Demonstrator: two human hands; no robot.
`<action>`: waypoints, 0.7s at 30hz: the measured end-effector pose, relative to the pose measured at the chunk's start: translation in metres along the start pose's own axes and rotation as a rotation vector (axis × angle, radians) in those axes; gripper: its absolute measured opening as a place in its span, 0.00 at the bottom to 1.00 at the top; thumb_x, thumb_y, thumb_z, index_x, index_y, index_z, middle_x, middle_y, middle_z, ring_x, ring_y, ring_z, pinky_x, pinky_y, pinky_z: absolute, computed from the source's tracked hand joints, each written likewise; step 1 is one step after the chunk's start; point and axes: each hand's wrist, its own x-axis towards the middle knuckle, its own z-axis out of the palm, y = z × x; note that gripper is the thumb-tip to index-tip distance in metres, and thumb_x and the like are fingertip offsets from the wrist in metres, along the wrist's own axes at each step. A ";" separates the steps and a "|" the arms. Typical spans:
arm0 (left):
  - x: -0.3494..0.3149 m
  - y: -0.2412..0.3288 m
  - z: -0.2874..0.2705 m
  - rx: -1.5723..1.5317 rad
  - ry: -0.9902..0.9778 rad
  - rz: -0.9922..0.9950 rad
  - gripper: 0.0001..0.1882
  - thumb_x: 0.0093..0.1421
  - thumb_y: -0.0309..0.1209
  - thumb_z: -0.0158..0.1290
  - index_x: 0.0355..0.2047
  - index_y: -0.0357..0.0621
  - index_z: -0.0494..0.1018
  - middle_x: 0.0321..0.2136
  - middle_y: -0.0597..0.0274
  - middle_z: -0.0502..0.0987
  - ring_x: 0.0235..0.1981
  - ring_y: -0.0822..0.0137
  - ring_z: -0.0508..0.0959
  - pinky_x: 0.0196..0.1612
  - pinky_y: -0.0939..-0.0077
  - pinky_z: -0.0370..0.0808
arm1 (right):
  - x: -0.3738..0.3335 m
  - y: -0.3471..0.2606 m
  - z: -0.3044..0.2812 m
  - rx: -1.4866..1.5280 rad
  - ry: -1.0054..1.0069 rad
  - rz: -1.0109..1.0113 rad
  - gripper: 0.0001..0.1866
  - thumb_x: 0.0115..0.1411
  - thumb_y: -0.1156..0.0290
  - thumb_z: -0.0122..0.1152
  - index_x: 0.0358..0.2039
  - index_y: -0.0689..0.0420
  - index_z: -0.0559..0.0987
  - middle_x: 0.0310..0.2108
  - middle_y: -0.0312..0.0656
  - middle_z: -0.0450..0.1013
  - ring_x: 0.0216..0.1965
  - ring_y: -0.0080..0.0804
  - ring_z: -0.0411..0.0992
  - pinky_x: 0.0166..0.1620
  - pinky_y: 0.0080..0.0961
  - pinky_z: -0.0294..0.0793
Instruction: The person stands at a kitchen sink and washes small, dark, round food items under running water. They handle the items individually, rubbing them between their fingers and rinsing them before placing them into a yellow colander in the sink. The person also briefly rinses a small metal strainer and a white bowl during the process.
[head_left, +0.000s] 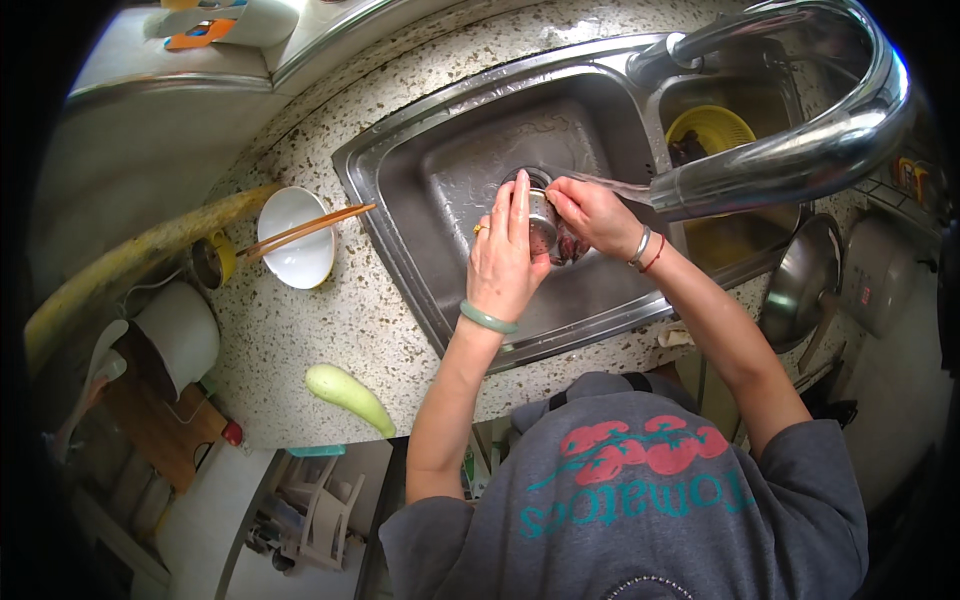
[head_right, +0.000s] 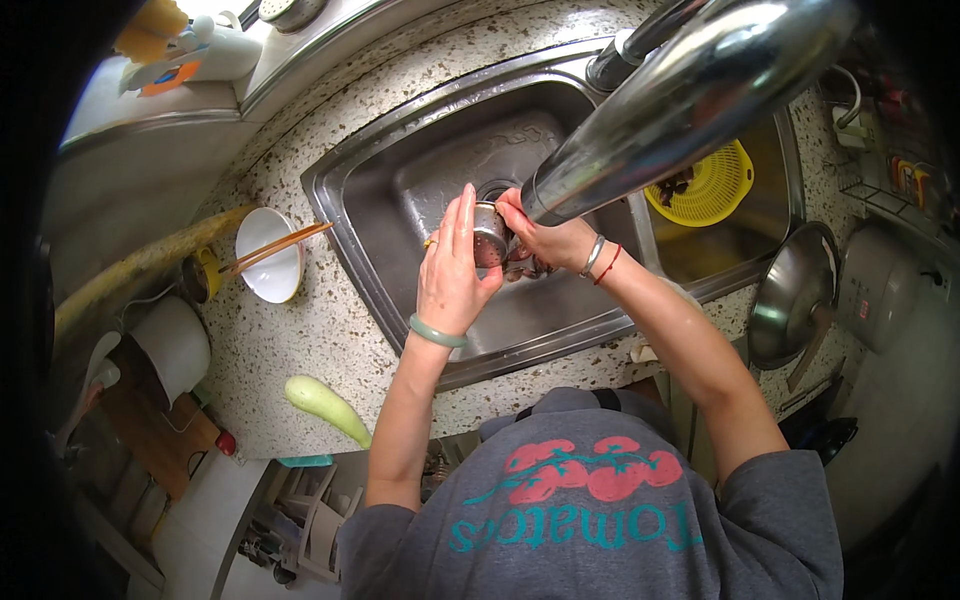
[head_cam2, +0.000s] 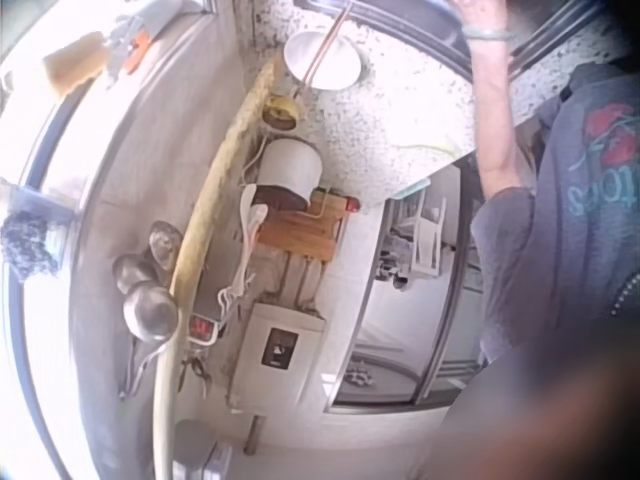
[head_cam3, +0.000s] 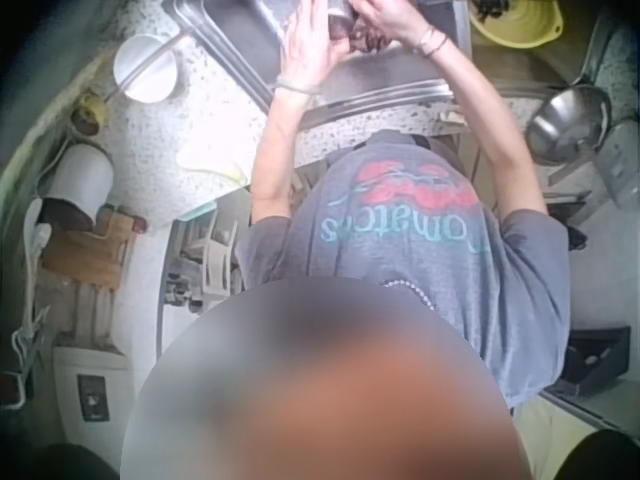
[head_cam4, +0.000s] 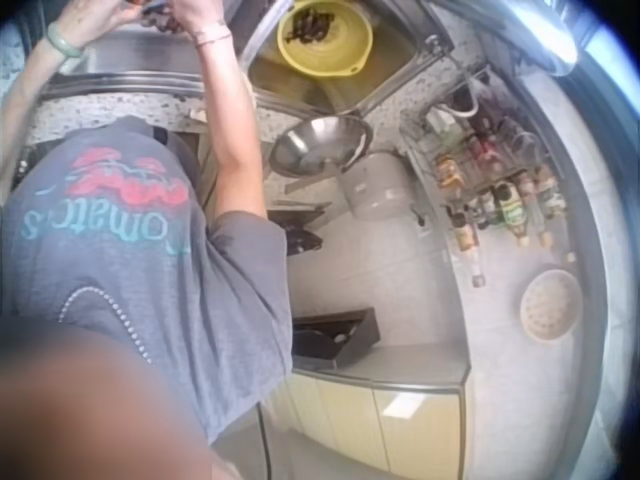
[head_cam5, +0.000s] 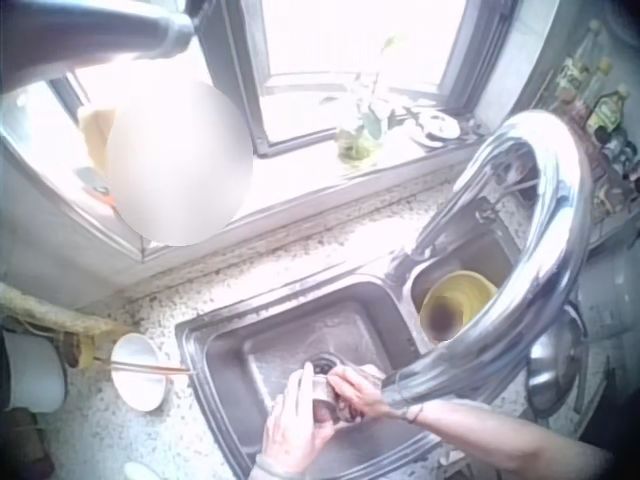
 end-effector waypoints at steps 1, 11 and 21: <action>0.003 0.000 -0.002 -0.064 -0.006 -0.008 0.44 0.38 0.24 0.60 0.57 0.41 0.55 0.52 0.48 0.63 0.47 0.53 0.70 0.47 0.67 0.70 | 0.000 0.000 -0.002 0.092 -0.016 0.118 0.09 0.62 0.67 0.46 0.32 0.59 0.71 0.21 0.36 0.68 0.19 0.18 0.64 0.21 0.18 0.63; 0.008 -0.007 0.023 -1.116 0.070 -0.514 0.35 0.47 0.30 0.61 0.54 0.41 0.56 0.42 0.53 0.70 0.39 0.67 0.74 0.35 0.76 0.75 | 0.016 0.009 -0.010 0.516 0.135 0.304 0.09 0.61 0.63 0.49 0.33 0.55 0.72 0.22 0.28 0.66 0.18 0.10 0.56 0.18 0.10 0.52; 0.008 -0.005 0.041 -1.060 0.057 -0.663 0.37 0.49 0.36 0.61 0.54 0.35 0.55 0.31 0.57 0.75 0.31 0.70 0.76 0.31 0.78 0.75 | -0.002 0.011 0.013 0.380 0.322 0.204 0.12 0.62 0.61 0.49 0.29 0.55 0.74 0.15 0.24 0.58 0.14 0.10 0.51 0.17 0.11 0.47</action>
